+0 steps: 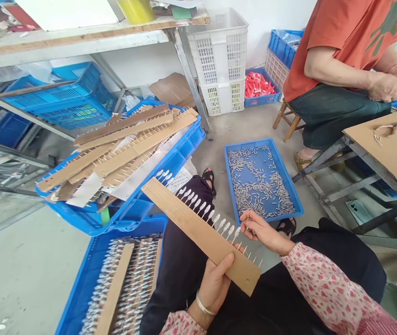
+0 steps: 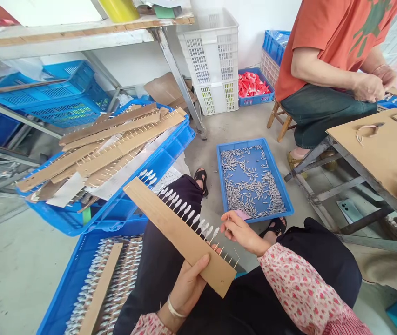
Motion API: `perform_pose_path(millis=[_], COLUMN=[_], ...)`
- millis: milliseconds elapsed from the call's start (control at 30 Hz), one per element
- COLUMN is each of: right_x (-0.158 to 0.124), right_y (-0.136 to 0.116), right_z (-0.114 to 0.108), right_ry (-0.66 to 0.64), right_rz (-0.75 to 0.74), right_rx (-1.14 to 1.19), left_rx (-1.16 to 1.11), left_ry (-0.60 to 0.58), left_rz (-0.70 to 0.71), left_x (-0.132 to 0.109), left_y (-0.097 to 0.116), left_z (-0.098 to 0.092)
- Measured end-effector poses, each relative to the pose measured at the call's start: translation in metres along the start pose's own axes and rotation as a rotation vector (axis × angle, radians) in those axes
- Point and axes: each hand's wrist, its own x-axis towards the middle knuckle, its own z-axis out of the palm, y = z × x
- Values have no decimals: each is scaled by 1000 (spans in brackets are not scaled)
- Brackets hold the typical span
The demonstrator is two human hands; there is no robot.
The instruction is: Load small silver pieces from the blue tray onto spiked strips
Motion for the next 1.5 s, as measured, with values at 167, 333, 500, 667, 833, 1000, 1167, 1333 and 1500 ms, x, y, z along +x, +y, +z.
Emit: perform_pose_path(millis=[167,333,500,667,833,1000,1167,1333,1500], right_x=[-2,-4,-5,-4,-3,-3,-2,-2,-2], right_y=[-7,-10,-13,-12,-10,-8,-7,-7,-4], right_z=[-13,-10,-10,-12,-9,-7,-8,-9,-5], right_ry=[-136,-139,-146,-118,-83,-93,-91,-90,-123], right_rz=[-46,3,10,-19,-27,-32,-39,-29,-26], right_rx=[-43,21,14,-10,-34,-42,-43,-51,-62], left_rx=[-25,-12,-15,-25,-19,-17,-11,-5,6], left_ry=[5,11,10,4,3,19,20,24,24], left_rz=[44,44,44,46,44,32,31,33,47], left_x=[2,4,4,4,5,3,3,3,4], left_y=[8,10,9,9,9,10,10,9,8], left_z=[7,8,8,8,9,10,10,10,9])
